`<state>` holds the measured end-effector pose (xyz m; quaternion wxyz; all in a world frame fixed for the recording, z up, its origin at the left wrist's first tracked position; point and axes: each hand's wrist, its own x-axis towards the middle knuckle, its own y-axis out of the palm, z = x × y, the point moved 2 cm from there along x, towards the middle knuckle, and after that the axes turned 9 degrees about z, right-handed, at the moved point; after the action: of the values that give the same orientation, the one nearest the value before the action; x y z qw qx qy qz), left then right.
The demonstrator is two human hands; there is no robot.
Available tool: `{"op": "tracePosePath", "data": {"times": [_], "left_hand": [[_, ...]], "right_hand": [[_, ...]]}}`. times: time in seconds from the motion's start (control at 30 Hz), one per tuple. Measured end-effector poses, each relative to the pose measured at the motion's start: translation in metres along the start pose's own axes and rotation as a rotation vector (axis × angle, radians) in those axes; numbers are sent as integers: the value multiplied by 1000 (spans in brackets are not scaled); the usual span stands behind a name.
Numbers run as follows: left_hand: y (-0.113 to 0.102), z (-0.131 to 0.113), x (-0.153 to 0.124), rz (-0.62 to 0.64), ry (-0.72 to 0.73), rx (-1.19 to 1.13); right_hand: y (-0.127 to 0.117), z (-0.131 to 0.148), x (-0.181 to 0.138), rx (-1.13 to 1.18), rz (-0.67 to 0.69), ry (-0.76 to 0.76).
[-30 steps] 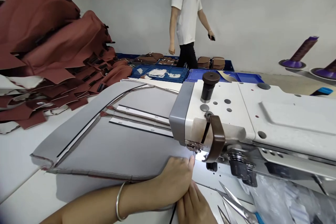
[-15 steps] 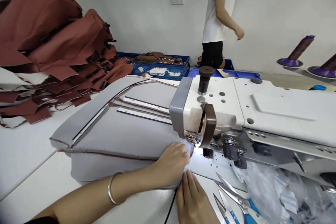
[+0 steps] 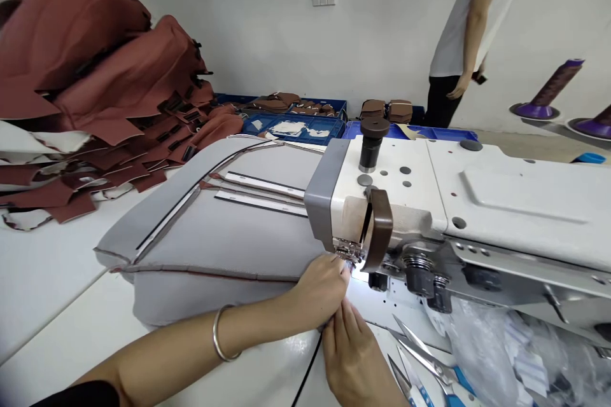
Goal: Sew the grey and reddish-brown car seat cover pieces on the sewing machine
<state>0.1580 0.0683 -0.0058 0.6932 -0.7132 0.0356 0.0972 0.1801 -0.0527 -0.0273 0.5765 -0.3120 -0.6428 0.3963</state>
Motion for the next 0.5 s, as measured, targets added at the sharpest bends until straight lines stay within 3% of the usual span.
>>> {"op": "tracePosePath", "data": {"times": [0.3,0.4,0.5], "left_hand": [[3,0,18,27,-53,-47],[-9,4,4,56,0,-21],[-23,16,-23,-48,11,79]], "right_hand": [[10,-7,-3,-43,55,23],[12,-9,-8,-82,62,-3],[9,-13,-13,-87,68,-18]]}}
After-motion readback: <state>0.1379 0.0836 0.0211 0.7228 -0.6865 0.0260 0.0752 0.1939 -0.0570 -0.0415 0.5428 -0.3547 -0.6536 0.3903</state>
